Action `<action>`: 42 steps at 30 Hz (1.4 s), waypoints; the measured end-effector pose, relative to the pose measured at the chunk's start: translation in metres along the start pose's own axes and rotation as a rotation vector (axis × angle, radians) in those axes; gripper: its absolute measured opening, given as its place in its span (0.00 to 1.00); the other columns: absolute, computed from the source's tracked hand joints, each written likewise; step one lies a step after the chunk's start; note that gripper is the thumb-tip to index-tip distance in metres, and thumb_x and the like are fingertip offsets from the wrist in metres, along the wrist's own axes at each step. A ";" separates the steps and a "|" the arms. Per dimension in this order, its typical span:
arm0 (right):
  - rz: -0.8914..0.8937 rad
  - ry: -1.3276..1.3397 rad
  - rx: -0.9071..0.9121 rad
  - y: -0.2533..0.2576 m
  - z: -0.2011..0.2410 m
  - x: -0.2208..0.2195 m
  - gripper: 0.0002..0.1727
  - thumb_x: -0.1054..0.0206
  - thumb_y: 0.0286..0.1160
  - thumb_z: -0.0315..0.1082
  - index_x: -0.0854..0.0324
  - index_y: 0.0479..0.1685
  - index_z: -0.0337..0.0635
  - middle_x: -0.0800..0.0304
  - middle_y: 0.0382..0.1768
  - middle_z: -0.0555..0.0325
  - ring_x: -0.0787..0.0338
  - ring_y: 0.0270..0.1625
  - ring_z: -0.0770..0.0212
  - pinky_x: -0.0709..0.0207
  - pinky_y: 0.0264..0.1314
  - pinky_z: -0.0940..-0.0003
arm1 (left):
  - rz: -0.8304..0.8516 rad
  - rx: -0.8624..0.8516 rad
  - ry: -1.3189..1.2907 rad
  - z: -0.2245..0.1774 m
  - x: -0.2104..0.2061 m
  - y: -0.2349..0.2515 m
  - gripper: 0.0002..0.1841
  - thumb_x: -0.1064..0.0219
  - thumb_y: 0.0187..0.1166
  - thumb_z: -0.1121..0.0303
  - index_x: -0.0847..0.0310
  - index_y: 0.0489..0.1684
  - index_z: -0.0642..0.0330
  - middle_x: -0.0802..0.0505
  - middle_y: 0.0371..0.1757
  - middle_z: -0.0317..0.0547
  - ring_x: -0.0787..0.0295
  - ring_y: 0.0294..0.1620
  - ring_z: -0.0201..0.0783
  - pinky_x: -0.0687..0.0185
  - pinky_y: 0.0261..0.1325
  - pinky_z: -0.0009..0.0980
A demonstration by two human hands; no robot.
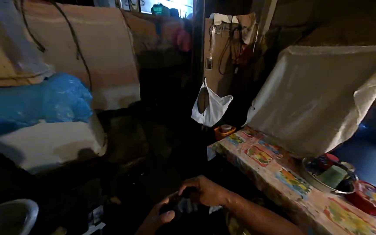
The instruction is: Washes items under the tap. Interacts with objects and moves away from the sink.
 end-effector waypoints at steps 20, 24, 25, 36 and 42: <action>-0.304 -0.016 -0.239 0.132 -0.159 0.280 0.14 0.36 0.80 0.23 0.15 0.61 0.36 0.09 0.44 0.51 0.13 0.39 0.65 0.16 0.44 0.66 | -0.086 0.160 0.533 -0.084 0.106 0.321 0.12 0.35 0.85 0.65 0.15 0.58 0.61 0.11 0.55 0.48 0.16 0.57 0.40 0.21 0.63 0.44; -0.360 -0.106 -0.175 0.162 -0.182 0.330 0.12 0.34 0.80 0.25 0.14 0.57 0.35 0.09 0.41 0.50 0.11 0.36 0.63 0.14 0.42 0.63 | -0.075 0.164 0.738 -0.094 0.116 0.383 0.16 0.31 0.83 0.60 0.17 0.58 0.61 0.11 0.54 0.54 0.14 0.56 0.48 0.20 0.64 0.53; -0.403 -0.130 -0.159 0.166 -0.181 0.341 0.11 0.34 0.79 0.25 0.13 0.57 0.35 0.09 0.41 0.51 0.11 0.36 0.64 0.14 0.42 0.63 | -0.077 0.132 0.760 -0.102 0.118 0.395 0.15 0.30 0.83 0.60 0.17 0.57 0.61 0.11 0.52 0.53 0.14 0.54 0.47 0.20 0.61 0.52; -0.587 -0.319 -0.326 0.215 -0.286 0.404 0.09 0.34 0.80 0.26 0.13 0.52 0.34 0.08 0.46 0.44 0.07 0.49 0.50 0.15 0.59 0.48 | -0.036 0.094 0.897 -0.100 0.163 0.560 0.14 0.26 0.79 0.60 0.12 0.54 0.59 0.08 0.50 0.57 0.11 0.54 0.53 0.19 0.59 0.61; -0.969 -0.463 -0.353 0.222 -0.242 0.507 0.11 0.36 0.81 0.25 0.14 0.56 0.36 0.09 0.49 0.45 0.08 0.44 0.54 0.12 0.50 0.54 | 0.036 -0.174 1.141 -0.206 0.127 0.649 0.14 0.28 0.81 0.57 0.12 0.55 0.55 0.08 0.52 0.54 0.10 0.56 0.53 0.18 0.60 0.62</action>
Point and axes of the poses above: each hand's wrist, its own y-axis towards the middle knuckle, its own x-axis out of the back of the hand, z = x × y, the point moved 8 cm from there along y, towards the middle knuckle
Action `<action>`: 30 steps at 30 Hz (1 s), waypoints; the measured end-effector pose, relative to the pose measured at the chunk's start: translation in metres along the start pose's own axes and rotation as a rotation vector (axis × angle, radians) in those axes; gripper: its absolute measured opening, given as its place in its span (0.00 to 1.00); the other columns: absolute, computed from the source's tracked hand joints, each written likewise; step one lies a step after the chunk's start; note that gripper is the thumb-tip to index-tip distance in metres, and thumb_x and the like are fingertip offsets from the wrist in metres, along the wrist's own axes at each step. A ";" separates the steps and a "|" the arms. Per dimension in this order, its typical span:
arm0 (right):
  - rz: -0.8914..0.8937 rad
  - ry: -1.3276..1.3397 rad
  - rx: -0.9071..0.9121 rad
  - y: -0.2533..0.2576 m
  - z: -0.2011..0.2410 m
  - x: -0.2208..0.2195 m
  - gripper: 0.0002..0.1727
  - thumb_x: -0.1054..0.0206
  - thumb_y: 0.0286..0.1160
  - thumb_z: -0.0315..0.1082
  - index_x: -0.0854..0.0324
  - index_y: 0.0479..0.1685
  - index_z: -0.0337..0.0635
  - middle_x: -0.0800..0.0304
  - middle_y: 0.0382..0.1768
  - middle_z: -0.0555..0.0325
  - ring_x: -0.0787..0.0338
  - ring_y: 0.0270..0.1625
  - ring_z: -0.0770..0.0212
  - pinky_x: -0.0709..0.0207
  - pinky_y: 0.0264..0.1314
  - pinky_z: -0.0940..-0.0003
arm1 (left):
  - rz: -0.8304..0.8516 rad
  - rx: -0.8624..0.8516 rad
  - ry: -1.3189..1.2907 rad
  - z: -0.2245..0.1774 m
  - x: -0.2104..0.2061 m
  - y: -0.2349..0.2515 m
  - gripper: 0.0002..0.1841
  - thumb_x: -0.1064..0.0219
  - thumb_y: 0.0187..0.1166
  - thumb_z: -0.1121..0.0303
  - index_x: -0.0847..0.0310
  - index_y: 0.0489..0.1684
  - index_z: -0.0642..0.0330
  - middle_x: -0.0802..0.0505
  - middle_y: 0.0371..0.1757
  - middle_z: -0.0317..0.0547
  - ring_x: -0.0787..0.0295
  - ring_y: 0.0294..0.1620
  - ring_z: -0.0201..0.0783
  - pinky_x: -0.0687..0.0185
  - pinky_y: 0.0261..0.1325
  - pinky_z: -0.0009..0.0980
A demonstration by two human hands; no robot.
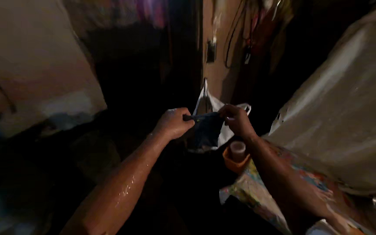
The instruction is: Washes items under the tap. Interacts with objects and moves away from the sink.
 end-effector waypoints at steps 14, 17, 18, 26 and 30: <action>-0.246 -0.148 -0.113 0.068 0.090 0.044 0.19 0.40 0.84 0.35 0.13 0.57 0.25 0.08 0.57 0.36 0.11 0.66 0.45 0.29 0.77 0.56 | -0.552 -0.822 0.062 -0.150 0.086 0.004 0.18 0.27 0.71 0.58 0.10 0.56 0.55 0.09 0.61 0.54 0.06 0.41 0.42 0.11 0.33 0.36; -0.987 -0.136 0.610 0.126 0.059 0.058 0.18 0.40 0.87 0.44 0.13 0.46 0.39 0.11 0.48 0.37 0.11 0.56 0.47 0.21 0.66 0.49 | -0.682 -0.797 -0.025 -0.105 0.114 0.009 0.21 0.28 0.75 0.52 0.12 0.62 0.53 0.12 0.64 0.50 0.13 0.60 0.31 0.14 0.55 0.24; -1.035 -0.124 0.681 0.146 0.059 0.070 0.17 0.41 0.88 0.44 0.14 0.51 0.39 0.13 0.52 0.36 0.13 0.60 0.46 0.23 0.68 0.47 | -0.660 -0.767 -0.048 -0.090 0.122 0.012 0.22 0.27 0.75 0.53 0.13 0.62 0.55 0.13 0.64 0.51 0.17 0.66 0.30 0.18 0.63 0.22; -1.220 -0.019 0.740 0.300 0.129 0.187 0.27 0.43 0.86 0.45 0.22 0.71 0.31 0.23 0.69 0.27 0.23 0.74 0.36 0.32 0.78 0.44 | -0.572 -0.319 0.023 0.033 0.149 0.051 0.22 0.25 0.75 0.64 0.15 0.60 0.74 0.13 0.62 0.70 0.18 0.67 0.53 0.23 0.72 0.43; -1.151 -0.059 0.722 0.382 0.168 0.220 0.29 0.44 0.86 0.48 0.23 0.76 0.35 0.21 0.71 0.31 0.22 0.74 0.35 0.33 0.76 0.40 | -0.552 -0.057 -0.084 0.062 0.152 0.051 0.25 0.28 0.77 0.63 0.18 0.62 0.78 0.15 0.64 0.75 0.19 0.69 0.58 0.26 0.76 0.46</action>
Point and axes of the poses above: each hand's wrist, its own y-axis towards the middle knuckle, its own x-axis out of the back of the hand, z = x × y, the point moved 8 cm from there along y, towards the middle knuckle
